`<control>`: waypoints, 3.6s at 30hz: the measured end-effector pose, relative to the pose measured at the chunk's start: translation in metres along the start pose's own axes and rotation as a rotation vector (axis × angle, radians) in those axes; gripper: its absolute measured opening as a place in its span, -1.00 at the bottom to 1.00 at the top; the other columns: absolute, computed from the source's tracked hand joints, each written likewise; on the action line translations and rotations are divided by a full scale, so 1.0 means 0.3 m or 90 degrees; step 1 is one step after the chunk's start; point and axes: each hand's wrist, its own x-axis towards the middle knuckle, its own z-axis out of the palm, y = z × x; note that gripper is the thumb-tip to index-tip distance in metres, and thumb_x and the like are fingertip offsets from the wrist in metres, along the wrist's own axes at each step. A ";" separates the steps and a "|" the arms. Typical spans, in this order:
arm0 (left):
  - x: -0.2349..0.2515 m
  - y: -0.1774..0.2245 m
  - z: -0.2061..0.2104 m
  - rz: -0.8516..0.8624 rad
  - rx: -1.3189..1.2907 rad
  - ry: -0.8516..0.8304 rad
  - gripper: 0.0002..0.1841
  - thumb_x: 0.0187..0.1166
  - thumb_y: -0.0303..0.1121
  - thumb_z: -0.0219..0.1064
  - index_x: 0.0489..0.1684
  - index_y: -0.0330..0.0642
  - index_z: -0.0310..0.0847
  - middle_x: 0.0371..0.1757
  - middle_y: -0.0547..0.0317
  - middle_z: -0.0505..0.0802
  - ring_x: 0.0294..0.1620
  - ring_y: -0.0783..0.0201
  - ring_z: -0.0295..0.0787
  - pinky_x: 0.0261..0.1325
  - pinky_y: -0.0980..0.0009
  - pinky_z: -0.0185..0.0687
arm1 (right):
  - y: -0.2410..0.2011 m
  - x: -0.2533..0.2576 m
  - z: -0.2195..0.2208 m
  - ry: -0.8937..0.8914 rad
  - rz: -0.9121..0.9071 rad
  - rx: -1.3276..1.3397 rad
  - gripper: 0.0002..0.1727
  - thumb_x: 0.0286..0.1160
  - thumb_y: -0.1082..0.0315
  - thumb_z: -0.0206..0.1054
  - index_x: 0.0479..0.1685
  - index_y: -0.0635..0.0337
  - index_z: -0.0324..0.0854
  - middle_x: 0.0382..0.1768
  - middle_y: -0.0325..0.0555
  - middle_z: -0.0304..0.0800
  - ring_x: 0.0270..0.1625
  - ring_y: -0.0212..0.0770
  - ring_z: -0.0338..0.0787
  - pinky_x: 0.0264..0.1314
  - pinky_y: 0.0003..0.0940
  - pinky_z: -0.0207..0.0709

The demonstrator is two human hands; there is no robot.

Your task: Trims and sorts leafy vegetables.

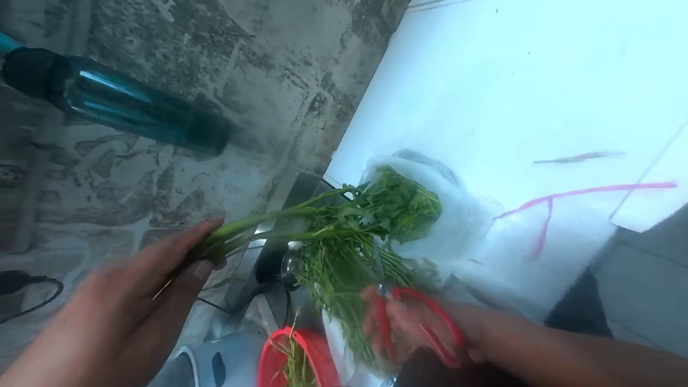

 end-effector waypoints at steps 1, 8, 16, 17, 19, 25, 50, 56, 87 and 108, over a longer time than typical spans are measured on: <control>-0.004 0.009 -0.002 0.003 0.002 -0.017 -0.50 0.69 -0.30 0.10 0.58 -0.29 0.49 -0.01 -0.02 0.87 -0.19 0.30 0.81 -0.13 0.29 0.77 | -0.017 0.009 0.009 0.021 -0.003 0.015 0.17 0.10 -0.66 0.31 0.69 -0.08 0.20 0.23 -0.14 0.73 0.15 -0.13 0.79 0.11 -0.15 0.71; -0.005 0.029 -0.011 0.140 0.116 -0.127 -0.63 0.75 -0.41 0.13 0.42 -0.27 0.68 0.02 -0.19 0.88 -0.01 0.00 0.86 0.08 0.02 0.76 | -0.127 0.099 -0.037 0.273 -0.039 0.075 -0.25 0.69 -0.35 -0.02 0.58 0.04 0.37 0.16 -0.05 0.76 0.14 -0.09 0.81 0.16 -0.10 0.72; 0.033 0.021 -0.019 0.139 0.184 -0.114 -0.63 0.72 -0.41 0.13 0.38 -0.19 0.73 -0.03 -0.12 0.89 -0.04 -0.02 0.86 0.07 -0.02 0.74 | -0.195 0.108 -0.063 0.493 -0.037 0.072 -0.56 0.68 -0.11 0.27 0.10 0.11 0.59 -0.54 -0.18 0.58 -0.64 -0.32 0.61 -0.58 -0.48 0.58; 0.042 0.010 -0.016 0.139 0.193 -0.095 -0.62 0.70 -0.40 0.12 0.37 -0.19 0.74 -0.03 -0.10 0.89 -0.05 -0.01 0.86 0.04 -0.02 0.75 | -0.195 0.109 -0.064 0.510 -0.049 0.058 -0.60 0.69 -0.06 0.28 0.02 0.13 0.58 -0.58 -0.18 0.57 -0.67 -0.33 0.59 -0.61 -0.49 0.56; 0.060 -0.008 -0.010 0.123 0.213 -0.064 -0.60 0.68 -0.36 0.09 0.36 -0.16 0.75 0.04 -0.06 0.90 -0.01 0.01 0.88 0.05 -0.04 0.77 | -0.189 0.114 -0.075 0.541 -0.077 0.038 -0.63 0.69 0.00 0.31 -0.03 0.16 0.59 -0.61 -0.15 0.57 -0.69 -0.30 0.58 -0.61 -0.46 0.55; 0.092 -0.037 -0.022 0.088 0.198 -0.005 -0.60 0.67 -0.31 0.12 0.34 -0.21 0.74 0.05 0.01 0.90 0.00 0.11 0.88 0.09 0.03 0.78 | -0.102 0.059 -0.063 0.373 -0.039 0.027 -0.42 0.73 -0.21 0.11 0.40 0.07 0.44 -0.19 -0.14 0.72 -0.17 -0.21 0.78 -0.09 -0.27 0.70; 0.103 -0.035 0.102 0.239 0.238 -0.012 -0.55 0.62 -0.30 0.02 0.28 0.17 0.83 -0.07 0.29 0.89 -0.02 0.19 0.82 0.05 0.09 0.74 | -0.125 0.122 -0.079 0.416 -0.069 0.045 -0.36 0.63 -0.30 0.19 0.34 0.06 0.53 -0.23 -0.13 0.74 -0.24 -0.22 0.81 -0.14 -0.34 0.72; 0.147 -0.062 0.106 0.249 0.254 0.015 -0.57 0.61 -0.28 0.01 0.14 0.15 0.87 -0.13 0.35 0.88 -0.04 0.24 0.83 0.07 0.08 0.76 | -0.140 0.088 -0.084 0.523 -0.078 0.027 -0.60 0.66 -0.04 0.33 0.02 0.14 0.62 -0.56 -0.12 0.60 -0.65 -0.28 0.61 -0.58 -0.43 0.58; 0.177 -0.045 0.217 0.261 0.236 0.017 -0.55 0.55 -0.30 0.03 0.22 0.20 0.84 -0.20 0.39 0.88 -0.06 0.29 0.84 0.16 0.07 0.75 | -0.125 0.086 -0.076 0.464 -0.056 -0.040 -0.58 0.63 -0.07 0.35 0.03 0.14 0.59 -0.54 -0.12 0.65 -0.61 -0.28 0.67 -0.54 -0.44 0.63; 0.225 0.009 0.354 0.154 -0.029 -0.014 -0.60 0.72 -0.23 0.11 0.43 0.15 0.72 -0.09 0.47 0.85 -0.16 0.53 0.78 -0.08 0.39 0.80 | -0.047 0.045 -0.050 0.243 -0.103 -0.144 0.04 0.26 -0.52 0.34 0.58 0.07 0.24 0.13 -0.24 0.71 0.11 -0.33 0.75 0.15 -0.33 0.67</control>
